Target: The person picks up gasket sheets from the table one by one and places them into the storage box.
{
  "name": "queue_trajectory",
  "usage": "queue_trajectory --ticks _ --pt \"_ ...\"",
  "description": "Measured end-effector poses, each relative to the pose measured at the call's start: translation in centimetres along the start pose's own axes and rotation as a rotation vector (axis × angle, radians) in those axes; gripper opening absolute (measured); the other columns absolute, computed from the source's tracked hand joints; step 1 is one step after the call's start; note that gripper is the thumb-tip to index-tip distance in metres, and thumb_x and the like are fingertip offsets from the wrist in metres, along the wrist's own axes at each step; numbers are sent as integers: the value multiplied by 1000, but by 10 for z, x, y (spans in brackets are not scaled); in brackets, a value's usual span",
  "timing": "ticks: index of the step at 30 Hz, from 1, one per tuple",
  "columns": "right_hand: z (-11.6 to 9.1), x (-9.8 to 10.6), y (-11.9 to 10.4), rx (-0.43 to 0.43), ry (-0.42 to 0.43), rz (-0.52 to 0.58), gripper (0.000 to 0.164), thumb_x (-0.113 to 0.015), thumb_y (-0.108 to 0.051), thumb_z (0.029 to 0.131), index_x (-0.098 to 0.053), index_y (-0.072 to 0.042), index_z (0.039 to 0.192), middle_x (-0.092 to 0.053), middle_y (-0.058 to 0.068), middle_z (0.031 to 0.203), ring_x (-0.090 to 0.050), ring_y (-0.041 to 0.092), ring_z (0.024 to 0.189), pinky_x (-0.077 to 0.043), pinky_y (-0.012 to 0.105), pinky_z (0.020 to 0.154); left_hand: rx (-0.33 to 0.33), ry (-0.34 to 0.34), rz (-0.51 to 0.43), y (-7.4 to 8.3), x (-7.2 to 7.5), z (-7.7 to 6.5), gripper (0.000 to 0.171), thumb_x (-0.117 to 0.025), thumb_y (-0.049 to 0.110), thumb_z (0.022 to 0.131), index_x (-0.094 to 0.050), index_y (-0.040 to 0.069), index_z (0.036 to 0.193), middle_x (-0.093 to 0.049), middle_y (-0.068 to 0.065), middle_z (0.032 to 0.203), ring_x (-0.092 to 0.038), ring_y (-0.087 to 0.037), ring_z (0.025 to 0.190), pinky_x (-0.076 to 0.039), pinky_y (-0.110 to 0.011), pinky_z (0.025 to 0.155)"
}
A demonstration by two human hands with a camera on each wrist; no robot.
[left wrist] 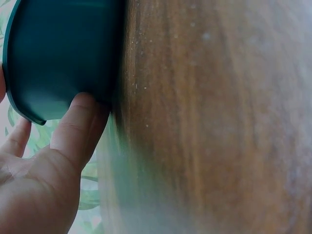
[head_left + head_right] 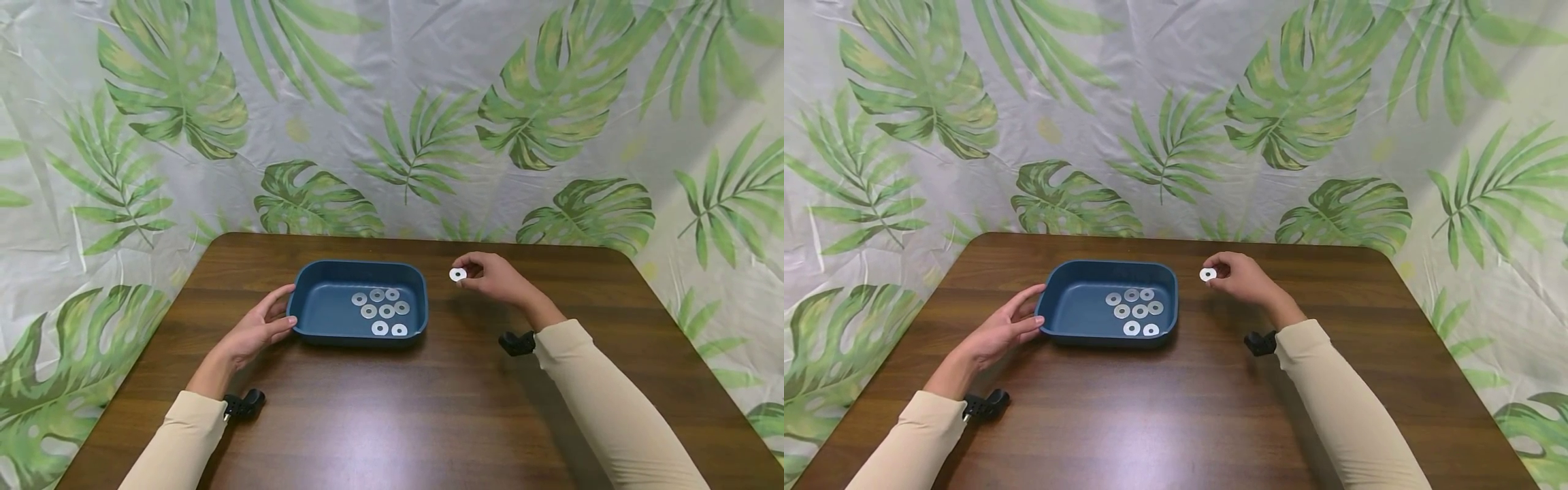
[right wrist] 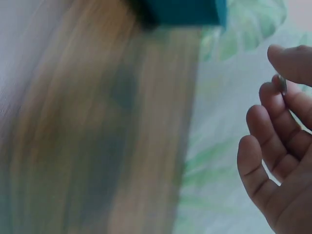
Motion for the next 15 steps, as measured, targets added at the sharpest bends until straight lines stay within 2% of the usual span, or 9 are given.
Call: queue_trajectory --ticks 9,15 --pt "2 -11 -72 177 5 -16 34 -73 -8 89 -65 -3 122 -67 15 112 -64 24 97 -53 38 85 3 1 -3 0 -1 -2 74 -57 15 101 -13 15 160 -20 -29 160 -42 -36 136 -47 -23 98" --pt "8 -29 -95 243 -12 7 35 -75 -10 88 -65 -5 121 -66 13 115 -62 25 100 -53 36 84 1 -3 -2 0 -1 0 73 -57 16 101 -13 16 160 -21 -28 160 -46 -32 133 -47 -27 101"
Point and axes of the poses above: each hand's wrist, its own z-axis towards the middle knuckle, its own x-axis out of the back of the hand, y = z × x, the point moved 7 cm from there along z, towards the middle knuckle
